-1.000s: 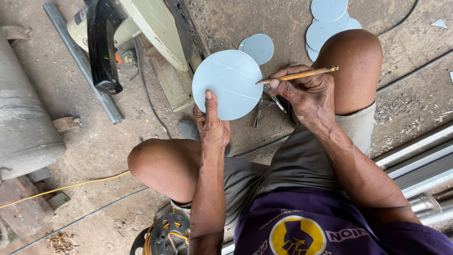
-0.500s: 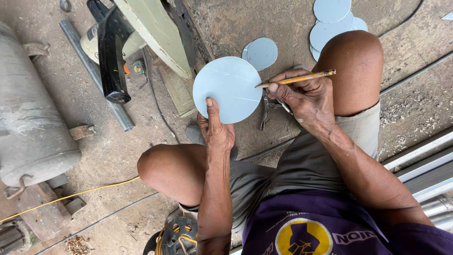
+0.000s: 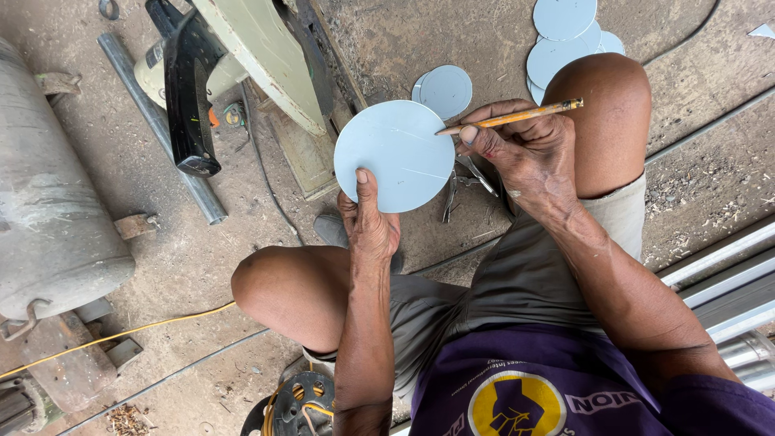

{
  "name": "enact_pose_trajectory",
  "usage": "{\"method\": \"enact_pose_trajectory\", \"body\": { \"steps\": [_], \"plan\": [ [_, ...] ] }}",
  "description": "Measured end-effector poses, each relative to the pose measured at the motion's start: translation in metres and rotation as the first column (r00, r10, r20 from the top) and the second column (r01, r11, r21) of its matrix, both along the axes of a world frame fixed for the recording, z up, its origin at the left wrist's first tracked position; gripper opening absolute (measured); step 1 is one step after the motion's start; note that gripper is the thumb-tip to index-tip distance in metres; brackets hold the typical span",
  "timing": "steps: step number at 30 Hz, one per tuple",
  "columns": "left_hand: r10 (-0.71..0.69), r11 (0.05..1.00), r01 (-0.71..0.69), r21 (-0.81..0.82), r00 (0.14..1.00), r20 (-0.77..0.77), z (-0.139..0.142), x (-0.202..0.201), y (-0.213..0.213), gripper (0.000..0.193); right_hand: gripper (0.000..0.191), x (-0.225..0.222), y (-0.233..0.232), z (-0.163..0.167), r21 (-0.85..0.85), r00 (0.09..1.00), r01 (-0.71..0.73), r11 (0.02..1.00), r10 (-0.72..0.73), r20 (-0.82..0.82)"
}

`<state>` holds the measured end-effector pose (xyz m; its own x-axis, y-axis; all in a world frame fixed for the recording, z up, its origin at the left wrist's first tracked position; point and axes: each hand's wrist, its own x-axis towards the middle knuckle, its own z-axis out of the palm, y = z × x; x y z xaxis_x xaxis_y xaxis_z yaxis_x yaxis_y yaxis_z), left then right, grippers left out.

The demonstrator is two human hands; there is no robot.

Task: The person sits on the floor and uses a pencil to draw lines and write numbers on several light-blue circular discs. They handle the discs one at a time, rotating them to mark different sections, then place them back on the floor.

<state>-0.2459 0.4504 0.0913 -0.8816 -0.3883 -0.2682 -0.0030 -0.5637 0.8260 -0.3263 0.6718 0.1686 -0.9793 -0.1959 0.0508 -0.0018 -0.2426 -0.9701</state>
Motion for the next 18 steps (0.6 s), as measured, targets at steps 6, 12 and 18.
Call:
{"method": "enact_pose_trajectory", "body": {
  "steps": [6,12,18],
  "plan": [
    [0.044,0.998,-0.044,0.038,0.999,0.011,0.002,-0.002,0.003,0.027,0.013,0.006,0.001,-0.007,-0.005,0.999,-0.003,1.0,0.003,0.043],
    [0.05,0.996,-0.048,0.071,0.998,-0.027,0.001,-0.002,0.002,0.028,0.014,0.013,-0.001,-0.009,0.033,0.999,-0.002,0.999,0.0,0.054],
    [0.023,0.995,-0.017,0.097,0.998,-0.059,0.005,-0.002,0.002,0.03,0.008,0.009,0.006,-0.019,0.011,0.996,-0.01,1.0,0.011,-0.085]
  ]
}}
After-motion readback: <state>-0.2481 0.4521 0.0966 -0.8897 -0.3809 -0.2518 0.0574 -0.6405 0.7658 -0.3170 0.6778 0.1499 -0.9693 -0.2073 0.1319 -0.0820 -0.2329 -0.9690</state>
